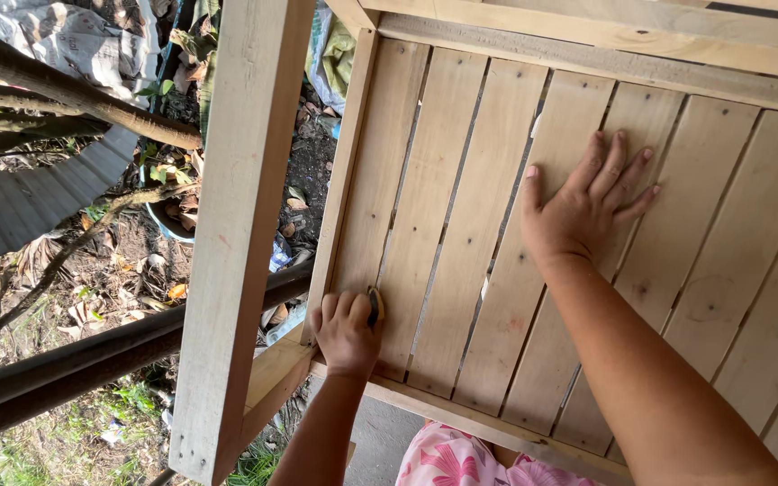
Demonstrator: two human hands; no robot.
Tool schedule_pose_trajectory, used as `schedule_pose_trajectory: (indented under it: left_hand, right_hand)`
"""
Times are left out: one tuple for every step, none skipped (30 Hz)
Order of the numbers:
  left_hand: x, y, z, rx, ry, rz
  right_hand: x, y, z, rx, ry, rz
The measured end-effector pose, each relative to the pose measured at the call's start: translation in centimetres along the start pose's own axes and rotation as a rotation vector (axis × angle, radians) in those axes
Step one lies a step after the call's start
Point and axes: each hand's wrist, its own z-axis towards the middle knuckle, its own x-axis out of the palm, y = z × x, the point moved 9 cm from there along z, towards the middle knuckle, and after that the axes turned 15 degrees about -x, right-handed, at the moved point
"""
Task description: The person sands the surface of a wooden slatted bench using a sanding block. They move the sanding block back and forth across the slats, covering multiple areas of the bench surface.
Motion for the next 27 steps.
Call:
schedule_pose_trajectory:
  left_hand:
    - [0.7,-0.4,1.0,0.005,0.027,0.001]
    - [1.2,-1.2,2.6,0.033,-0.014,-0.015]
    - [2.0,-2.4,4.8,0.057,-0.051,-0.03]
    - [2.9,-3.4,7.1,0.049,-0.063,-0.028]
    - [3.7,-4.2,9.1,0.042,-0.076,-0.026]
    - [4.1,-4.9,10.4,0.043,-0.077,-0.048]
    - [4.2,-5.3,11.1,0.043,-0.076,-0.068]
    - [3.9,-5.5,11.0,0.049,-0.082,-0.064]
    - [3.2,-5.2,10.1,0.051,-0.094,-0.057]
    - [2.3,-5.0,9.0,0.065,-0.115,-0.053]
    - [1.5,-4.4,7.5,0.049,-0.104,-0.067]
    - [0.6,-3.5,5.7,0.032,-0.091,-0.076]
    - [0.2,-2.9,4.6,0.011,-0.074,-0.05]
    - [0.2,-2.5,4.3,-0.009,-0.056,-0.025]
    - [0.3,-2.9,4.6,0.023,-0.077,-0.044]
    - [0.4,-3.4,5.1,0.05,-0.093,-0.062]
    - [0.7,-3.8,6.0,0.07,-0.107,-0.075]
    - [1.6,-4.5,7.8,0.065,-0.109,-0.056]
    - [2.4,-5.4,9.7,0.063,-0.112,-0.042]
    - [2.7,-5.6,10.5,0.052,-0.087,-0.044]
    - [2.8,-5.8,10.9,0.042,-0.063,-0.049]
    - [2.7,-5.8,11.0,0.023,-0.038,-0.053]
    - [1.8,-5.8,10.3,0.038,-0.068,-0.067]
    - [0.6,-5.6,9.0,0.064,-0.105,-0.085]
    - [-0.7,-5.3,7.4,0.096,-0.142,-0.102]
    - [-0.7,-4.6,6.5,0.066,-0.084,-0.073]
    - [-0.2,-4.1,6.0,0.035,-0.021,-0.045]
  right_hand:
    - [0.1,0.1,0.0,-0.007,-0.004,-0.003]
    - [0.1,-0.1,0.0,-0.002,-0.006,-0.008]
    - [0.2,-0.2,-0.1,0.002,-0.005,-0.014]
    - [0.3,-0.2,-0.2,0.001,-0.002,-0.021]
    - [0.3,-0.2,-0.2,-0.005,-0.013,-0.016]
    - [0.3,-0.2,-0.3,-0.012,-0.022,-0.011]
    - [0.3,-0.1,-0.3,-0.02,-0.029,-0.004]
    - [0.2,-0.1,-0.4,-0.019,-0.027,-0.008]
    - [0.2,0.0,-0.5,-0.024,-0.027,-0.006]
    - [0.0,0.0,-0.3,-0.023,-0.04,-0.004]
    - [0.0,0.0,-0.2,-0.025,-0.041,-0.01]
    - [0.0,0.1,-0.2,-0.027,-0.038,-0.013]
    - [0.0,0.0,-0.2,-0.024,-0.036,-0.021]
    - [0.0,-0.1,-0.1,-0.021,-0.036,-0.024]
    - [0.1,-0.1,0.0,-0.017,-0.036,-0.028]
    - [0.2,-0.2,-0.1,-0.015,-0.028,-0.033]
    - [0.4,-0.2,-0.4,-0.019,-0.025,-0.023]
    - [0.4,-0.2,-0.4,-0.022,-0.03,-0.014]
    - [0.4,-0.2,-0.3,-0.023,-0.038,-0.007]
    - [0.4,-0.2,-0.4,-0.023,-0.04,-0.013]
    - [0.4,-0.2,-0.4,-0.023,-0.044,-0.021]
    - [0.3,-0.2,-0.4,-0.029,-0.043,-0.029]
    - [0.3,-0.1,-0.4,-0.033,-0.031,-0.024]
    - [0.3,-0.1,-0.3,-0.031,-0.032,-0.019]
    - [0.2,-0.1,-0.3,-0.025,-0.035,-0.012]
    - [0.2,-0.1,-0.2,-0.027,-0.04,-0.018]
    - [0.1,-0.1,-0.3,-0.028,-0.039,-0.027]
